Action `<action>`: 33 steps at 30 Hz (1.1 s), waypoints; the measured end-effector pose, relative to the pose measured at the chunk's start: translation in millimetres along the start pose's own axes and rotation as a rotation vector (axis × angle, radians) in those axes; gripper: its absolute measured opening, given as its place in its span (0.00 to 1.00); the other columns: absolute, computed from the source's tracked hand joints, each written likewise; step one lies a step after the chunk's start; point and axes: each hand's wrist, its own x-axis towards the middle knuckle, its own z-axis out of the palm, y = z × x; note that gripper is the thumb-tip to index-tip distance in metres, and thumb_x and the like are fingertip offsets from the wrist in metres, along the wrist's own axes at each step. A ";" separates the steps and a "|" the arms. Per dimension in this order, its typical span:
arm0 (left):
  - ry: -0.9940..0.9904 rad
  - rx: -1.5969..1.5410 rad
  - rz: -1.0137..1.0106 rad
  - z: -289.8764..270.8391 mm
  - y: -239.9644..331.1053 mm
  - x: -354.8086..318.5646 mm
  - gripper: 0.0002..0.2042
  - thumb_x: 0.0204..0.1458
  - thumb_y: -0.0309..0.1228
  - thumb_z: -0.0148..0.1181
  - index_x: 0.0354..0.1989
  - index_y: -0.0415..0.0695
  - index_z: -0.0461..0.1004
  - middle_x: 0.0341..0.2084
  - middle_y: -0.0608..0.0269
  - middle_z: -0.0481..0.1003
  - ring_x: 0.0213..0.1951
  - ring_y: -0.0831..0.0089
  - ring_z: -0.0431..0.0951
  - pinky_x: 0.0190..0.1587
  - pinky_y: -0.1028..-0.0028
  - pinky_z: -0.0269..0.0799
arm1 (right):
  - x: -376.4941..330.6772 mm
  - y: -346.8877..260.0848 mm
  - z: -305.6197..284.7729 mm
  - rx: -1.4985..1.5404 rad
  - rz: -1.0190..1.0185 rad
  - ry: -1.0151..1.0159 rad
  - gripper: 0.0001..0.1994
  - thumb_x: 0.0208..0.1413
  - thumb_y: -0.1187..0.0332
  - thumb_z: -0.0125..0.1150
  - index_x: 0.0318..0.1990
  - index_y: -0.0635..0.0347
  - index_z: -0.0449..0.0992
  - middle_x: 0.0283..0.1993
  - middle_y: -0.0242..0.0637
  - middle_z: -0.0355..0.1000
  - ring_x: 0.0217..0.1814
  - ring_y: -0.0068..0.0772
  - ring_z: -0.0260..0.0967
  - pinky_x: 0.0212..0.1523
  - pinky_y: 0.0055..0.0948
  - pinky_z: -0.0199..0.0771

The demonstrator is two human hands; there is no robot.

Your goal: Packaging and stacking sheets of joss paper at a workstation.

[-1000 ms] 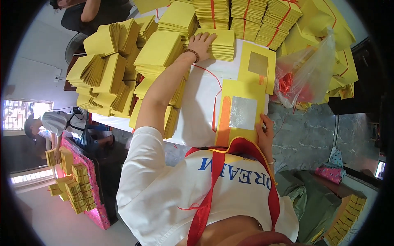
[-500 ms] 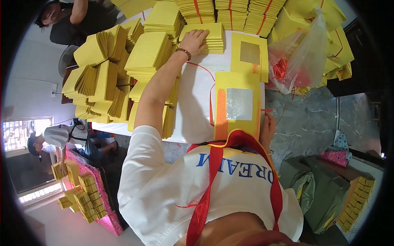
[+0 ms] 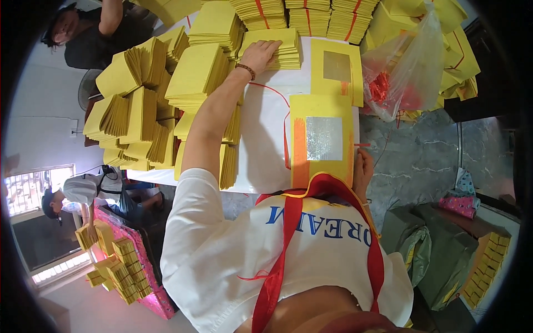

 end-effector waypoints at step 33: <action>-0.151 0.156 0.165 -23.5 12.7 5.2 0.12 0.48 0.32 0.48 0.43 0.57 0.68 0.59 0.51 0.56 0.46 0.52 0.70 0.42 0.59 0.69 | 3.9 8.9 4.5 0.018 -0.092 -0.029 0.10 0.59 0.69 0.49 0.42 0.66 0.72 0.43 0.42 0.67 0.46 0.36 0.64 0.49 0.31 0.63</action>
